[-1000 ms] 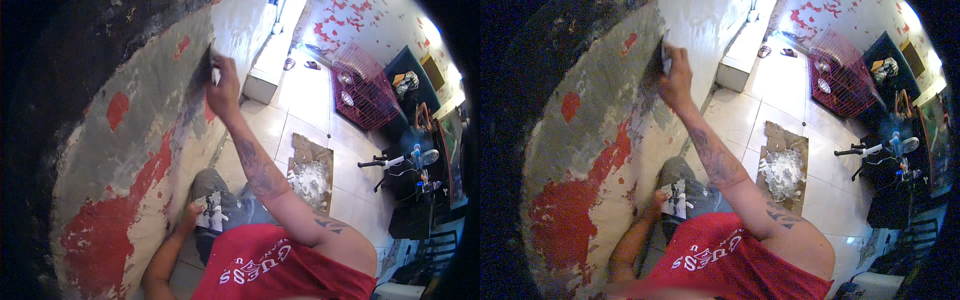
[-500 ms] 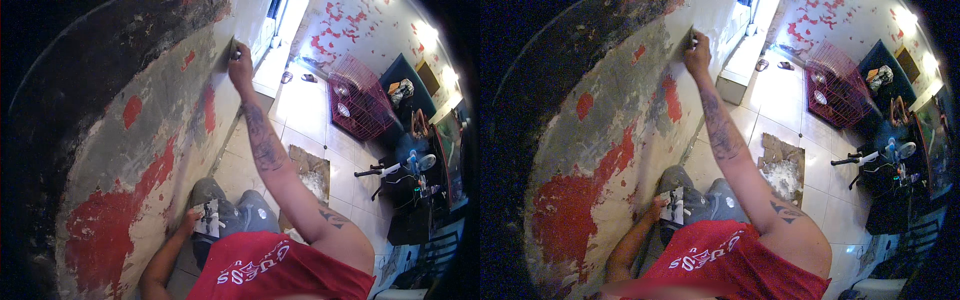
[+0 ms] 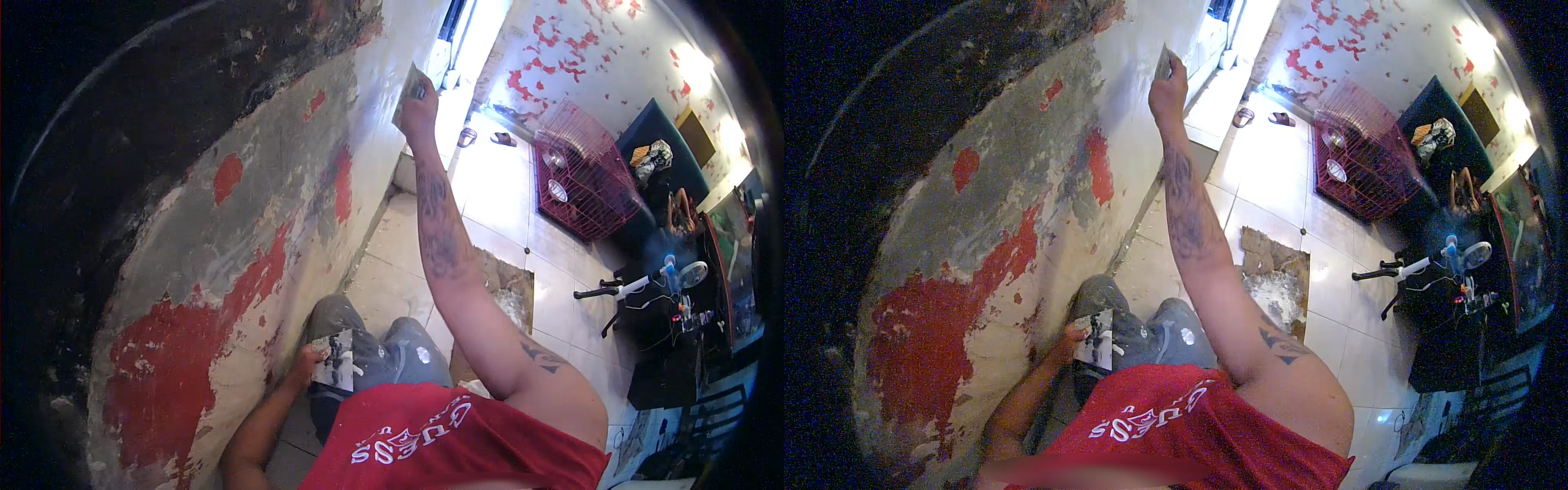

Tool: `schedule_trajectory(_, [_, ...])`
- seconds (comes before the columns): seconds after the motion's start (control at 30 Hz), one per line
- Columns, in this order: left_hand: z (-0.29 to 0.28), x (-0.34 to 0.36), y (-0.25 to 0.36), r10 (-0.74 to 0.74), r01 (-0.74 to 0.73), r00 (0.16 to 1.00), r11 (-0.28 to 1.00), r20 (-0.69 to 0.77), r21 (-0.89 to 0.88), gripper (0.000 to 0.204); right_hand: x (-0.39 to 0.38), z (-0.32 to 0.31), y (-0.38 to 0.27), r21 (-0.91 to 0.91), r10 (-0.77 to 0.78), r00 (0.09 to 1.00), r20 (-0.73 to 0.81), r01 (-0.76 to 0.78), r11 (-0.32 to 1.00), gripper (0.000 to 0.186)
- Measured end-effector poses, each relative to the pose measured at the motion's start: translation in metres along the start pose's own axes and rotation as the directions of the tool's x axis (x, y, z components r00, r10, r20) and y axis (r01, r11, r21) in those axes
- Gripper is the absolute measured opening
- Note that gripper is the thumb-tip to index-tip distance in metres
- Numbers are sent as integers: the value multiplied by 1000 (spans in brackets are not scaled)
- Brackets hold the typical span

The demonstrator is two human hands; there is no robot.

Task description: Repairing a wall by applying and smoothing putty with a spatula.

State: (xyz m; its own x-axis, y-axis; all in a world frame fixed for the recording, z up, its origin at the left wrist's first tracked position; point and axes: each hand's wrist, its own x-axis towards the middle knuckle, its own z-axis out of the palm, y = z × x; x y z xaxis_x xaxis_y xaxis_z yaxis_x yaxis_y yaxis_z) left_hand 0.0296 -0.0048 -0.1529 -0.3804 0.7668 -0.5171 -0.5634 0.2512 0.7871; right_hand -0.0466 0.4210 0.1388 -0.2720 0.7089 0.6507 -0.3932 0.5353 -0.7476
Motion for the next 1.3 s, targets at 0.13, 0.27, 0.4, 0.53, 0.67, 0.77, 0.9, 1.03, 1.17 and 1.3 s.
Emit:
schedule_trajectory(0.13, [-29,-12,-21,24,-24,1000,993,-1,-115,21,-25,71,-32,-117,-171,981,93,182,976,38])
schedule_trajectory(0.27, [-22,-7,-21,99,-101,994,992,-38,-75,21,-70,81,-61,-425,-365,930,33,343,838,40])
schedule_trajectory(0.4, [-29,-8,-21,80,-80,997,995,-8,-56,22,-134,83,-117,-285,-326,933,154,358,889,50])
schedule_trajectory(0.53, [-14,-14,-6,37,-38,999,994,-4,-101,23,-143,47,-110,130,-188,939,287,157,979,51])
schedule_trajectory(0.67, [-14,-18,-3,32,-34,999,994,-14,-99,22,-61,17,-69,2,-11,998,62,11,1000,49])
schedule_trajectory(0.77, [-10,-13,-4,88,-89,996,993,-21,-74,22,-3,25,-44,-62,-104,995,7,104,993,46])
schedule_trajectory(0.9, [-10,-13,0,25,-21,999,996,47,-87,23,6,49,-40,-401,-262,965,18,247,882,40])
schedule_trajectory(1.03, [-35,1,-28,73,-74,997,995,-11,-67,21,-42,87,-67,-362,-443,896,-5,412,836,41])
schedule_trajectory(1.17, [-28,-9,-23,81,-81,997,995,-2,-50,21,-98,88,-112,-351,-352,931,93,362,864,40])
schedule_trajectory(1.3, [-30,-12,-19,26,-35,997,992,-73,-122,22,-122,63,-128,-57,-337,898,283,366,929,47])
